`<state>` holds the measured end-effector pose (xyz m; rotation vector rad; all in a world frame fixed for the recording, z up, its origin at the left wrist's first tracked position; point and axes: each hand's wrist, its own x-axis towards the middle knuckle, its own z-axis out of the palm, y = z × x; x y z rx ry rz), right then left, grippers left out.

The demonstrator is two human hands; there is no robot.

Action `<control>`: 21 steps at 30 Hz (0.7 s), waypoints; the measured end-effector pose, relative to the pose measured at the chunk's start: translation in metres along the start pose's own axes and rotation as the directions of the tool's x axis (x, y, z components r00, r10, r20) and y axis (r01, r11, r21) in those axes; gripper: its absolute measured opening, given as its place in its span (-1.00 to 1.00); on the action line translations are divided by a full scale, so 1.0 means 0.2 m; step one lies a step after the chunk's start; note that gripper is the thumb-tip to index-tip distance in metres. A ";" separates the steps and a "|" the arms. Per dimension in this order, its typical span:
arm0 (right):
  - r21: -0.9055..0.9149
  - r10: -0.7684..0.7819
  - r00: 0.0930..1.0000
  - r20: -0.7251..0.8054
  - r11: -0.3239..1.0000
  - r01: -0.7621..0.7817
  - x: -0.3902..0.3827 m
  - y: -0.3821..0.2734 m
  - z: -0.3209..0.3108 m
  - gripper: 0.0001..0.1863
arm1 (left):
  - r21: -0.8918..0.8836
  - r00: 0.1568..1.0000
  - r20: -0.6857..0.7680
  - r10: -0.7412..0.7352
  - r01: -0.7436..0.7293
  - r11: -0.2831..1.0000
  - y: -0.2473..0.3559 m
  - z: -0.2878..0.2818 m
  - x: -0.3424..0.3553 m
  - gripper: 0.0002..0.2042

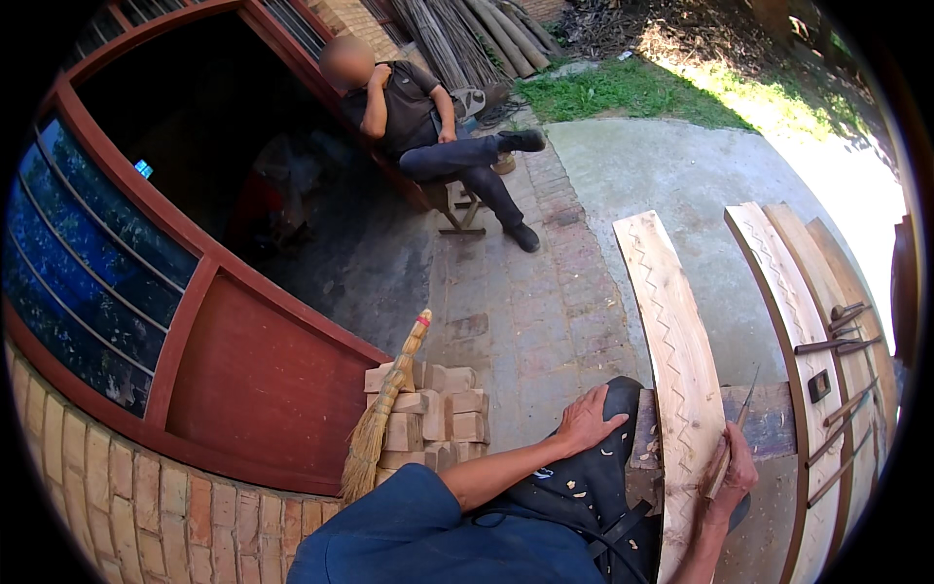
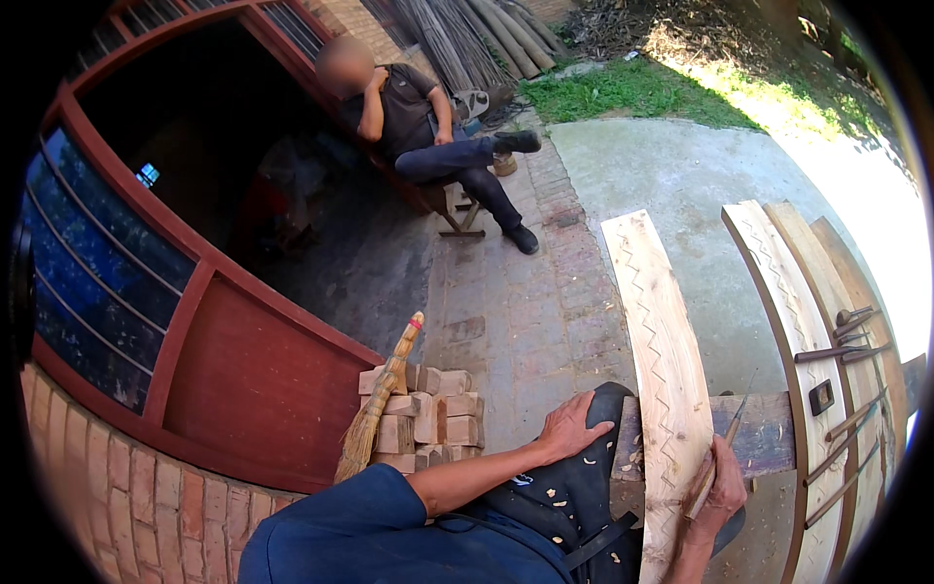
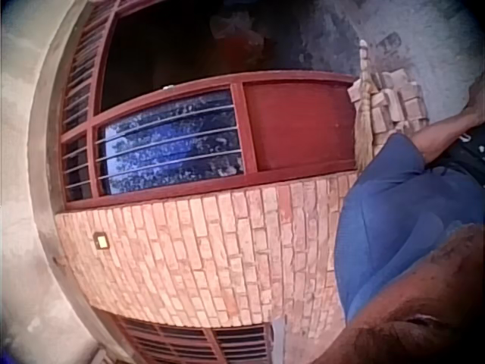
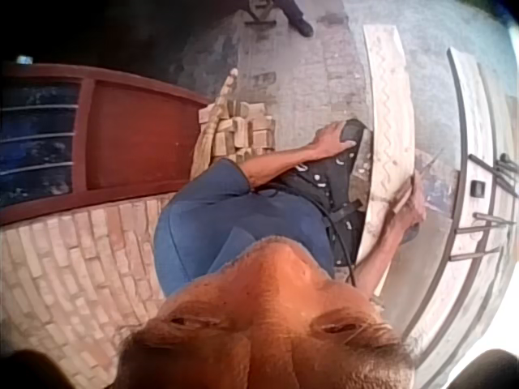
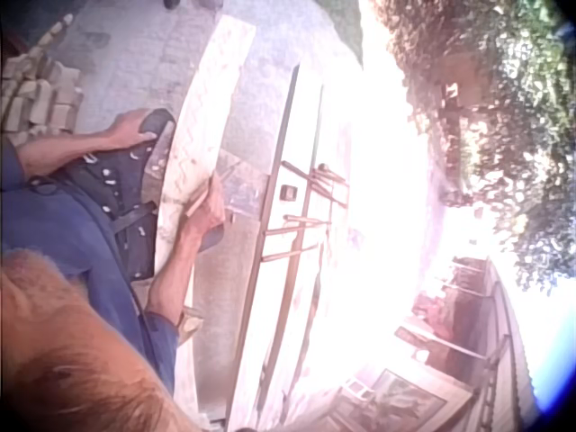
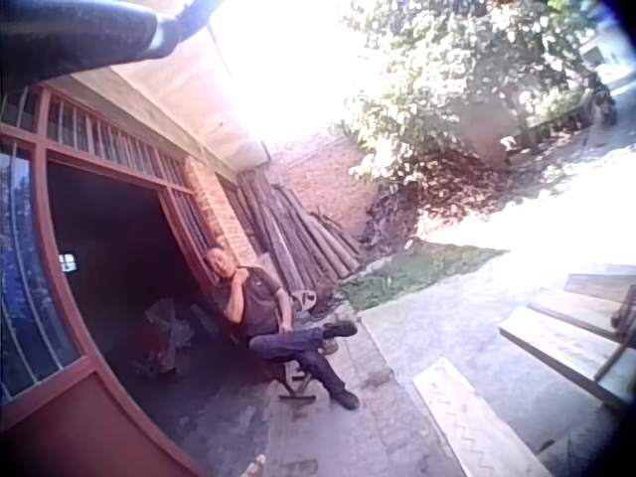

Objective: The person carves a decorative spiral pattern into a long, curved wooden plank using a chisel and a wooden mallet. They repeatedly strike the chisel to remove wood shavings and refine the design on the plank's surface.

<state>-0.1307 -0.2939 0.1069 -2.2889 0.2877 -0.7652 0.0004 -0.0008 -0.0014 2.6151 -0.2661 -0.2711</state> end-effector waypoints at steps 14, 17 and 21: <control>-0.010 -0.025 1.000 -0.004 1.000 0.025 0.00 0.00 0.00 -0.71 | 0.007 1.000 0.001 -0.003 0.003 1.000 0.00 -0.01 -0.01 -0.12; -0.004 -0.019 1.000 0.000 1.000 0.019 0.00 0.00 0.00 -0.71 | 0.009 1.000 -0.007 0.001 -0.001 1.000 -0.01 0.00 -0.01 -0.11; -0.006 -0.027 1.000 -0.001 1.000 0.027 0.00 -0.01 0.00 -0.72 | 0.003 1.000 -0.004 -0.005 0.005 1.000 -0.01 0.00 0.00 -0.10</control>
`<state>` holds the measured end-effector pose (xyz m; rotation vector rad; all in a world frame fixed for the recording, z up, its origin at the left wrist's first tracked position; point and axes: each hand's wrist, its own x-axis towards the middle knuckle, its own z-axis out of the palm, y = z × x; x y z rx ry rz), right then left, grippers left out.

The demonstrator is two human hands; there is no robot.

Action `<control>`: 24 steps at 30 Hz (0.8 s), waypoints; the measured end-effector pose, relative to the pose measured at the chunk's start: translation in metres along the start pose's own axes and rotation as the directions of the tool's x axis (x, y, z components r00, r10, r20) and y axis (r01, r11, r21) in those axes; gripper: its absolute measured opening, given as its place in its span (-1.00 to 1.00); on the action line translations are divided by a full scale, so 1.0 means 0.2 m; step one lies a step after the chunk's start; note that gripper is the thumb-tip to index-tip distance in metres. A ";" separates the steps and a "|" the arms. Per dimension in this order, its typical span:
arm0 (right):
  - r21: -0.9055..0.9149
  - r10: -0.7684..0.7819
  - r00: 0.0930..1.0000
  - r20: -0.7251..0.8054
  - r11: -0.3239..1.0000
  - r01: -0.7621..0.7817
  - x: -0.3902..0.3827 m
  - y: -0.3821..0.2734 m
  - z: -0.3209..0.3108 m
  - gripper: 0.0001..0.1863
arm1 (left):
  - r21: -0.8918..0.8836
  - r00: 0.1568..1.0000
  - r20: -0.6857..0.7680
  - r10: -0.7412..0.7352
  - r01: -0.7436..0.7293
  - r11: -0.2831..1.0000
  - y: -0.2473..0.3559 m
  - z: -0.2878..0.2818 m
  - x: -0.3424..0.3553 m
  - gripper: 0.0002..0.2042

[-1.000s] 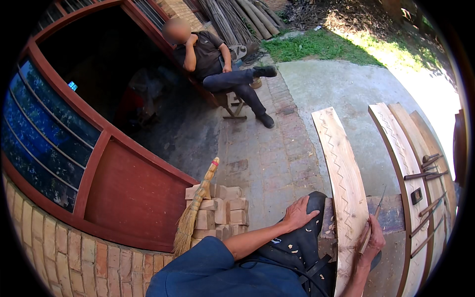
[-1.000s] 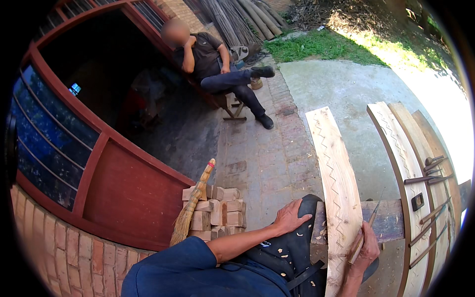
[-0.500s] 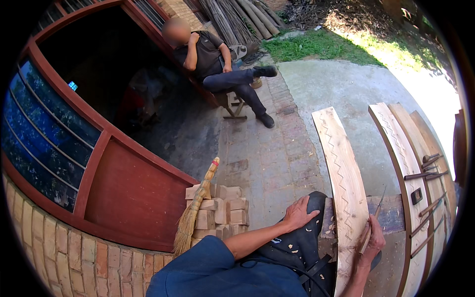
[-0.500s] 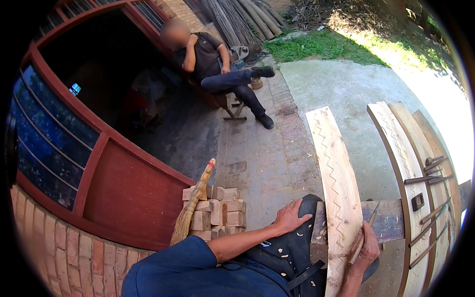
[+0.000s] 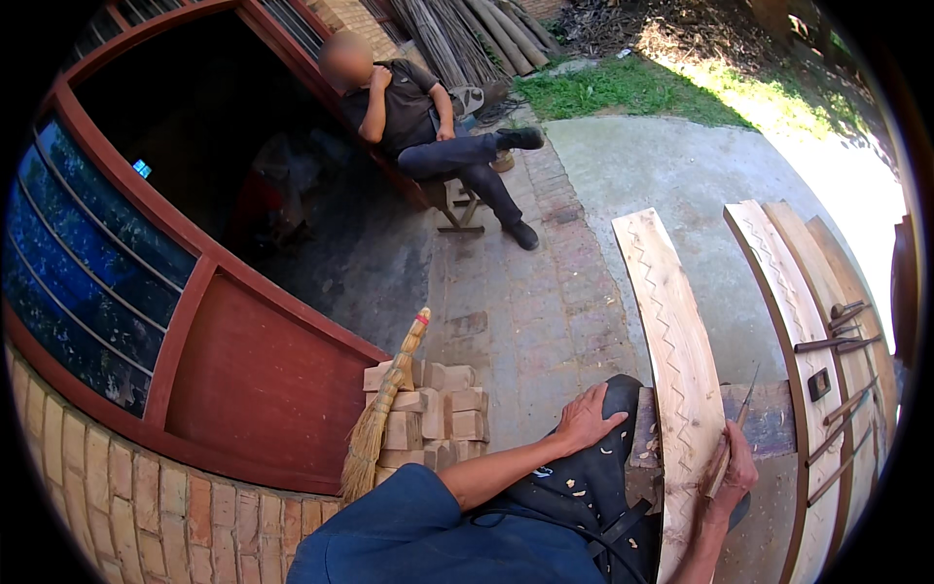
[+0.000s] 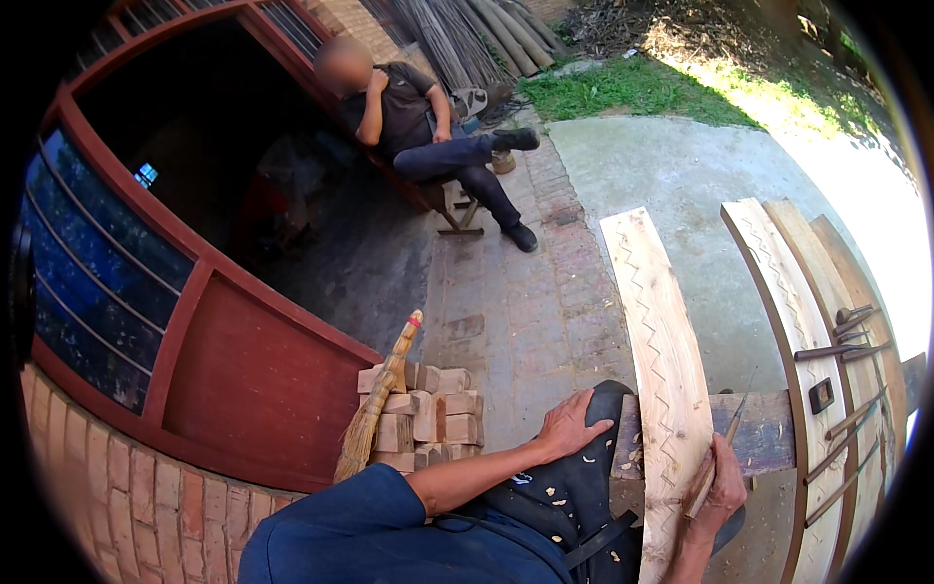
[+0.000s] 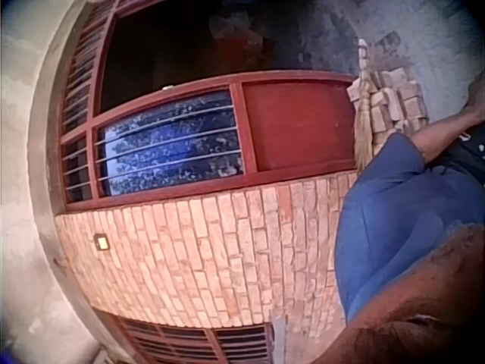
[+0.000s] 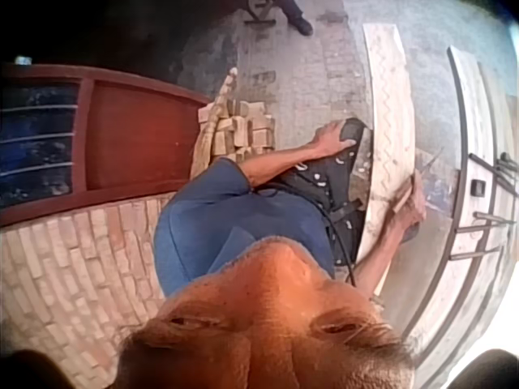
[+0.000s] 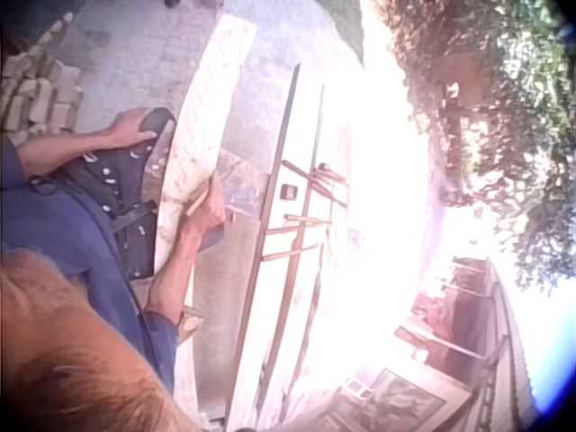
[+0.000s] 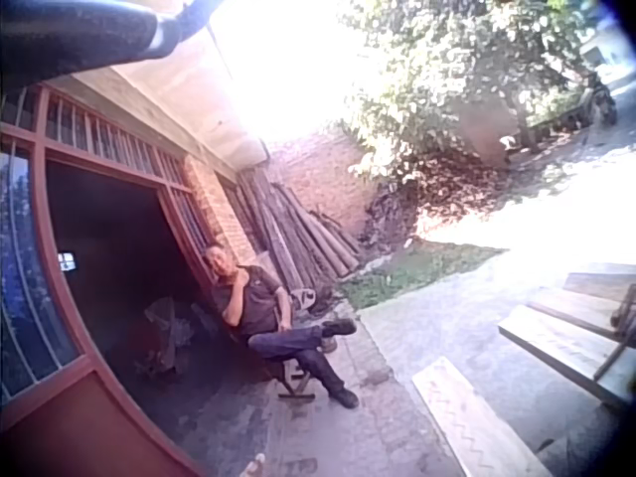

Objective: The person carves a decorative spiral pattern into a long, curved wooden plank using a chisel and a wooden mallet. They repeatedly strike the chisel to remove wood shavings and refine the design on the plank's surface.

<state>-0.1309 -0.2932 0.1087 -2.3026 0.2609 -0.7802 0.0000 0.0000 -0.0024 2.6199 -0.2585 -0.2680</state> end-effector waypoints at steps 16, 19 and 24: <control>0.022 0.040 0.999 0.019 0.999 -0.041 0.00 -0.02 -0.01 -0.70 | -0.008 1.000 0.022 -0.006 0.006 1.000 0.02 -0.02 0.00 -0.10; 0.020 0.024 1.000 0.015 0.999 -0.025 0.01 -0.02 -0.01 -0.70 | -0.003 1.000 0.017 -0.003 0.003 1.000 0.01 -0.02 0.00 -0.10; 0.007 0.014 1.000 0.015 1.000 -0.014 0.00 0.00 0.00 -0.68 | -0.004 1.000 0.015 -0.004 0.004 1.000 0.01 -0.01 0.00 -0.10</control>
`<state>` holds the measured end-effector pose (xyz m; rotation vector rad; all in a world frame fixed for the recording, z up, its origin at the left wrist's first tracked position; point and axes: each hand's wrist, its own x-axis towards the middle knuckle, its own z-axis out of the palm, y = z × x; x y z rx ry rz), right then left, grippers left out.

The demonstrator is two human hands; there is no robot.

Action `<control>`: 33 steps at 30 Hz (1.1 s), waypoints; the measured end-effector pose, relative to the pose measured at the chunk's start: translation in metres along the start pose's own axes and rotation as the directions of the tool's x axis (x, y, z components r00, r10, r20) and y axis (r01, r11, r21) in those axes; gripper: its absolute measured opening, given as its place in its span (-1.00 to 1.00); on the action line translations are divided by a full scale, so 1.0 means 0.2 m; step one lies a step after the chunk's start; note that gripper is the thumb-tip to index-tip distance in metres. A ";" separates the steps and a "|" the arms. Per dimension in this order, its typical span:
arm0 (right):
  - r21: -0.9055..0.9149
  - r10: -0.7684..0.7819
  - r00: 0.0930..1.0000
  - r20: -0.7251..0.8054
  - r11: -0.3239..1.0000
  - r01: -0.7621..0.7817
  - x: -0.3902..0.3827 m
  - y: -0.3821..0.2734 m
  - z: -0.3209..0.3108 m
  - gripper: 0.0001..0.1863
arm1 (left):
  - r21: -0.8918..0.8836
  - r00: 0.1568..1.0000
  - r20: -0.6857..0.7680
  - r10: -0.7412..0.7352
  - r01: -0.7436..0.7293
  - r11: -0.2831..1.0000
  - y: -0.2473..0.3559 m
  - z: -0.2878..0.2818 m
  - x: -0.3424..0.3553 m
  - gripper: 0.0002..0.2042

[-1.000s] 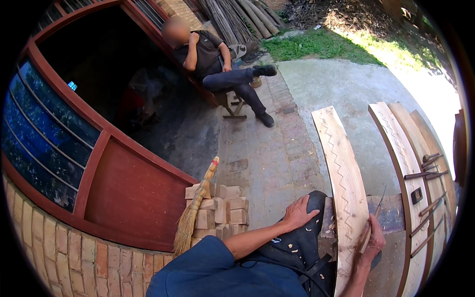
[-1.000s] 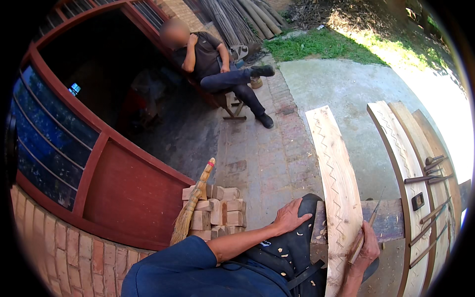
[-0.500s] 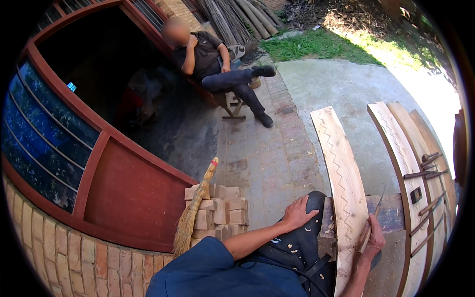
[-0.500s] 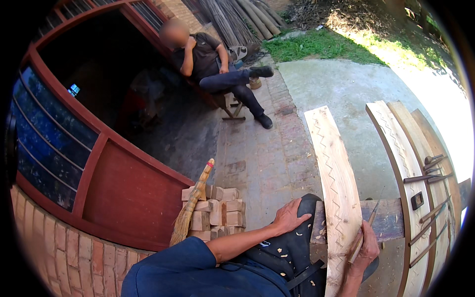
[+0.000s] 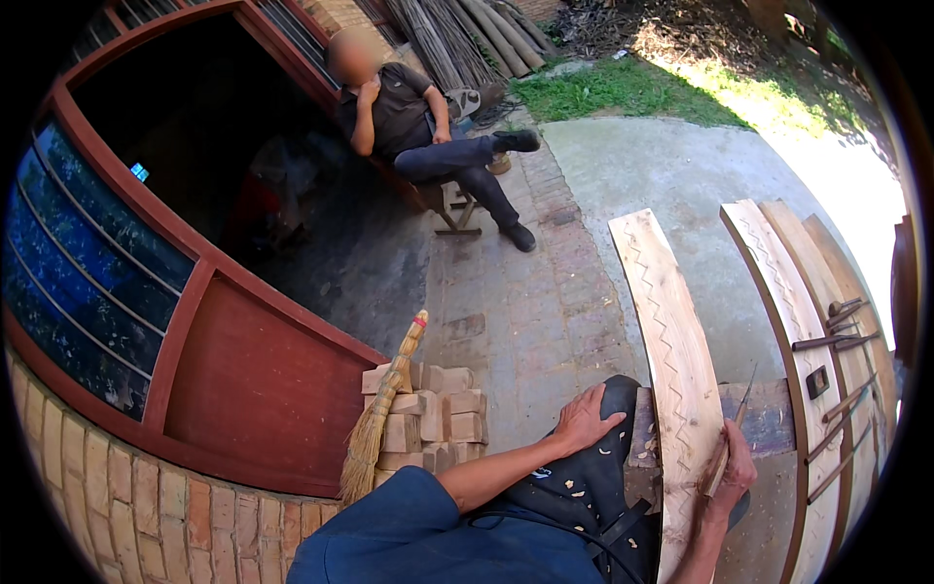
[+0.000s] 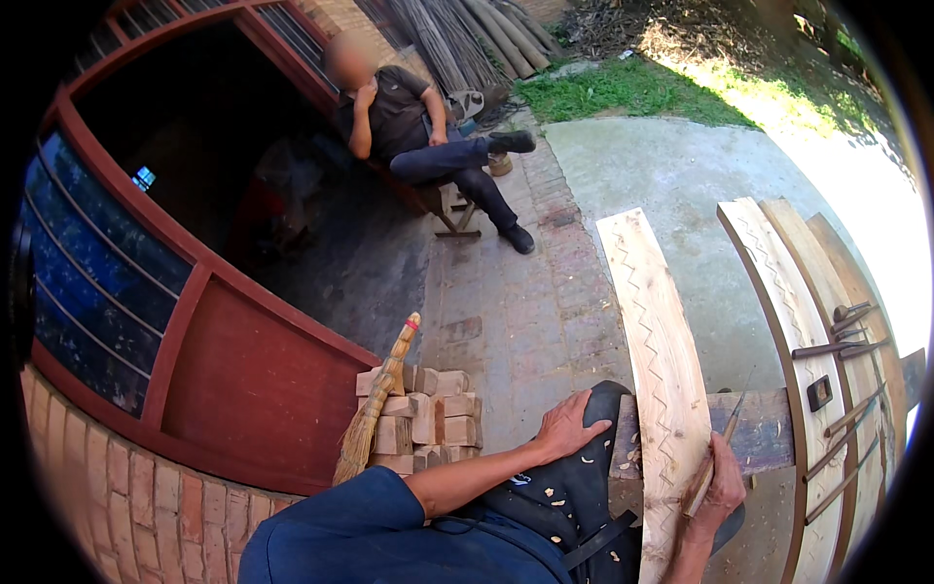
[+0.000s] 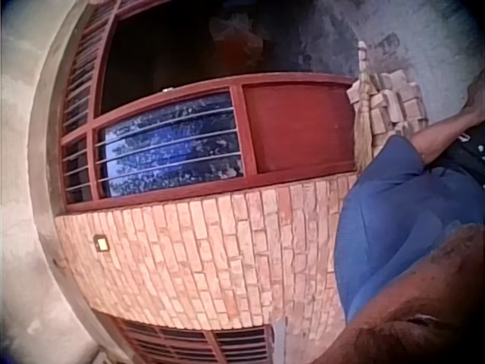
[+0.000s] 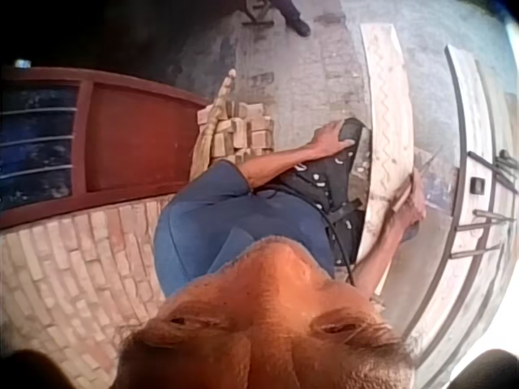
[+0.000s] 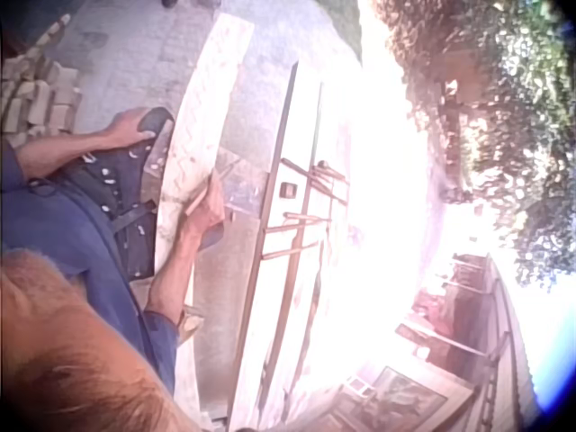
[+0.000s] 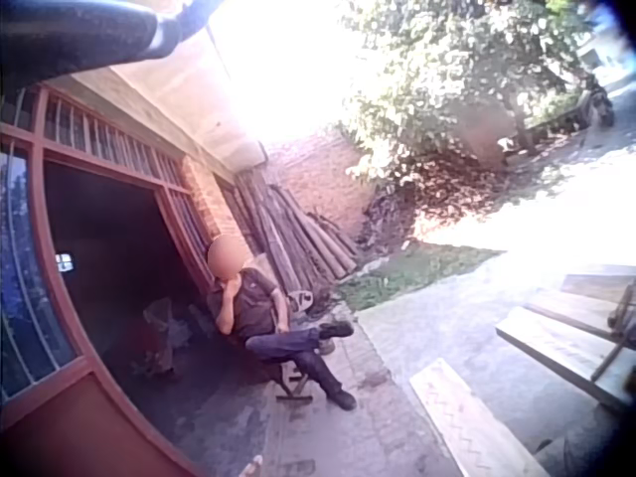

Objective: The person carves a decorative spiral pattern into a long, curved wooden plank using a chisel and a wooden mallet. They repeatedly strike the chisel to remove wood shavings and refine the design on the plank's surface.

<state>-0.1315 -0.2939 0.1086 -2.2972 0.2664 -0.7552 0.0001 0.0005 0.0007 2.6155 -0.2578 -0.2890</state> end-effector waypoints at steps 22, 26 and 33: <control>-0.017 -0.032 0.999 0.017 0.999 0.032 -0.01 0.03 0.00 -0.62 | -0.004 1.000 -0.024 0.005 -0.005 1.000 -0.01 0.03 -0.01 -0.11; -0.011 -0.008 1.000 -0.006 1.000 0.008 -0.01 0.01 0.01 -0.64 | -0.009 0.999 -0.032 0.010 -0.010 1.000 -0.01 0.01 -0.02 -0.11; 0.021 0.090 0.984 -0.151 0.996 -0.088 0.04 -0.07 -0.01 -0.59 | 0.014 0.999 -0.037 0.032 -0.031 0.999 0.04 -0.07 0.05 -0.10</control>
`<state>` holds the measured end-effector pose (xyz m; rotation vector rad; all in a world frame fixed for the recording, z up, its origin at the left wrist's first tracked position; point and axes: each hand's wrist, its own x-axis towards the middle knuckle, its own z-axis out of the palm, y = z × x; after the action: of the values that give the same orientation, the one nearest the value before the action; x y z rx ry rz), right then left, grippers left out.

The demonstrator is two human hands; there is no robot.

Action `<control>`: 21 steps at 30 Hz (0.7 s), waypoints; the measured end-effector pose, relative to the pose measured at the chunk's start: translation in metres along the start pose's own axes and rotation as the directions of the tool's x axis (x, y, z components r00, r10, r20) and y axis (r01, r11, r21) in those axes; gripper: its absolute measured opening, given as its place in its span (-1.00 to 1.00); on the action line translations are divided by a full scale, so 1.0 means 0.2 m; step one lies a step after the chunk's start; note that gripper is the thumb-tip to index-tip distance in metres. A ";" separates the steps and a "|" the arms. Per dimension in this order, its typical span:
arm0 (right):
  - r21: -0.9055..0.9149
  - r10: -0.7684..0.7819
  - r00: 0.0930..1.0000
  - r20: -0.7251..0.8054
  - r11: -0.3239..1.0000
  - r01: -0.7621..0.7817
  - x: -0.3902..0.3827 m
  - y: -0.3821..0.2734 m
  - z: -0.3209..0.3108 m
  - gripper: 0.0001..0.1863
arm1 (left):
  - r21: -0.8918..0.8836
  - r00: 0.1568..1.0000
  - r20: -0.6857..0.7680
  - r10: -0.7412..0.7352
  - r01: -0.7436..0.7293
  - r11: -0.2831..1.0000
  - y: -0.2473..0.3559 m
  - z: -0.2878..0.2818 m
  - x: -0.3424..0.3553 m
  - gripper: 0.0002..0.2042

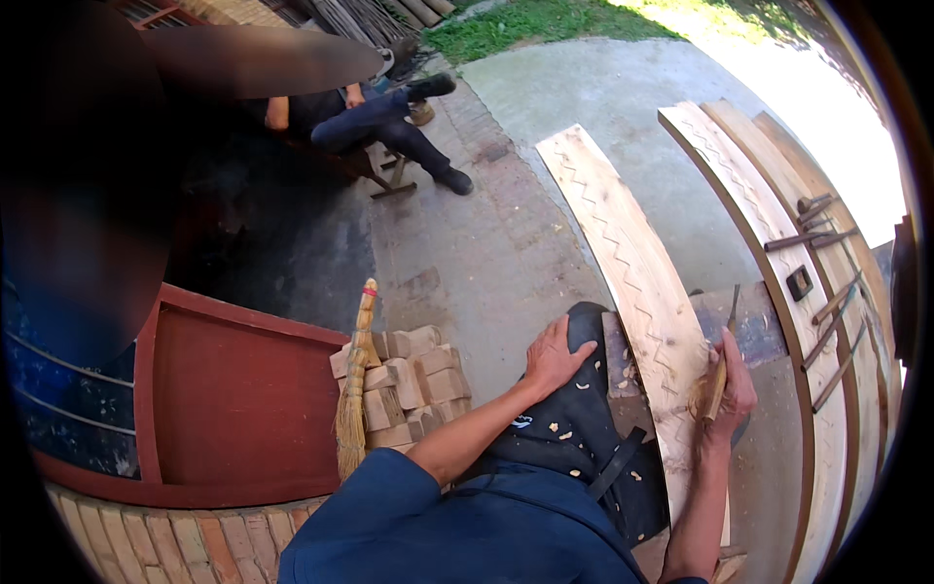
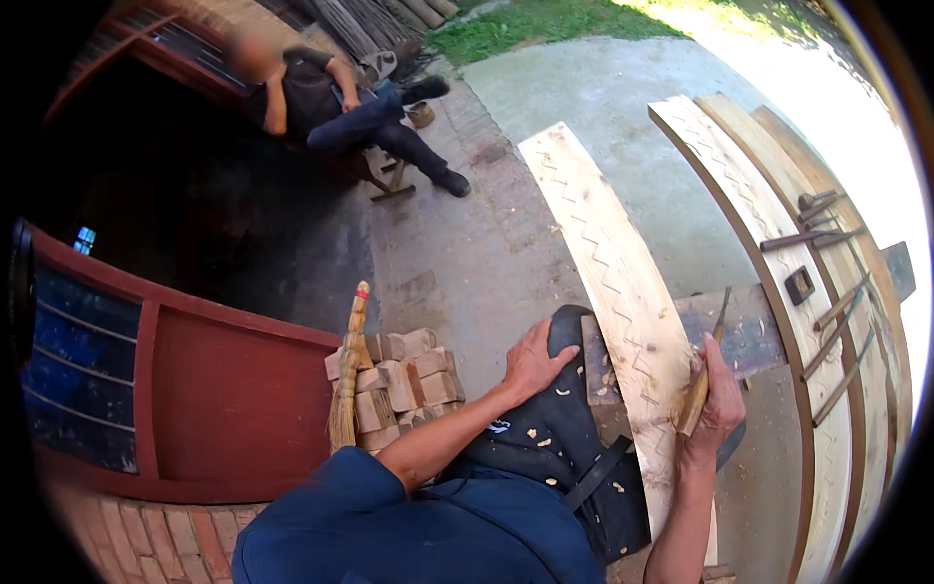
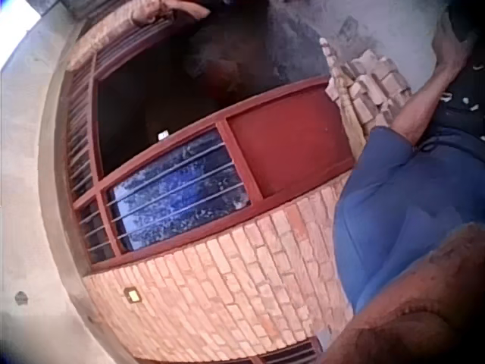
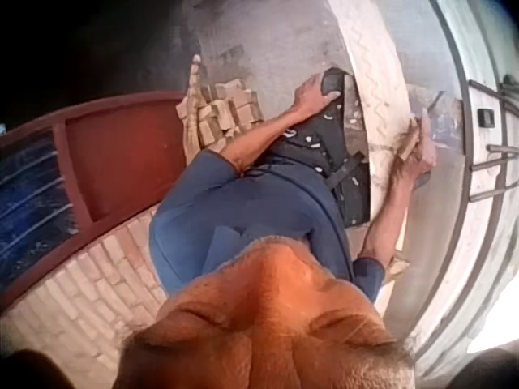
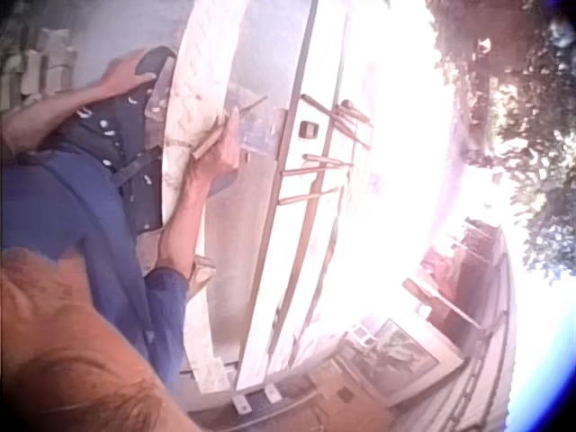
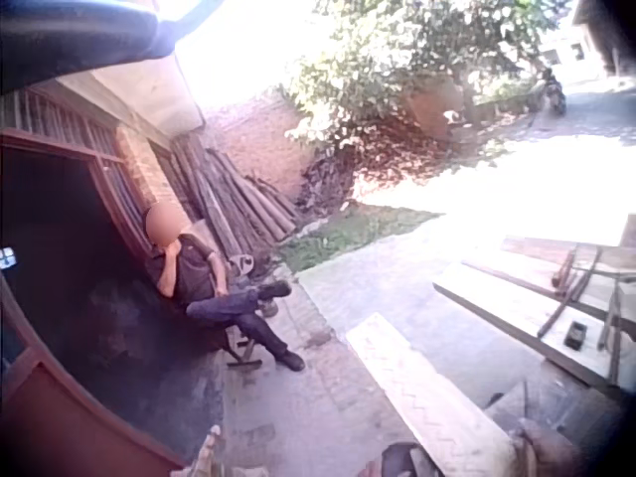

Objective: The person carves a decorative spiral pattern into a long, curved wooden plank using a chisel and a wooden mallet. They repeatedly strike the chisel to remove wood shavings and refine the design on the plank's surface.

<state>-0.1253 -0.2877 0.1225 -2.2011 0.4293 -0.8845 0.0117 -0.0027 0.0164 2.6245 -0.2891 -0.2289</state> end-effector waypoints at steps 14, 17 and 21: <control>-0.521 -0.455 0.857 -0.244 0.806 0.280 0.23 -0.09 -0.38 -0.66 | -0.050 0.993 0.118 -0.033 0.039 0.998 -0.02 -0.03 -0.05 -0.15; -0.333 -0.379 0.913 -0.152 0.889 0.314 0.17 -0.13 -0.33 -0.58 | -0.172 0.986 0.163 -0.042 0.071 0.983 -0.09 -0.10 -0.09 -0.18; -0.200 -0.549 0.826 0.128 0.801 0.564 0.06 -0.25 -0.01 -0.55 | -0.541 0.956 0.261 -0.136 0.262 0.799 -0.12 -0.26 -0.08 -0.30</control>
<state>-0.1169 -0.2604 0.1659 -2.6198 -0.1854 -1.1052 0.0107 0.0462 0.0521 2.0228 0.0026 -0.5744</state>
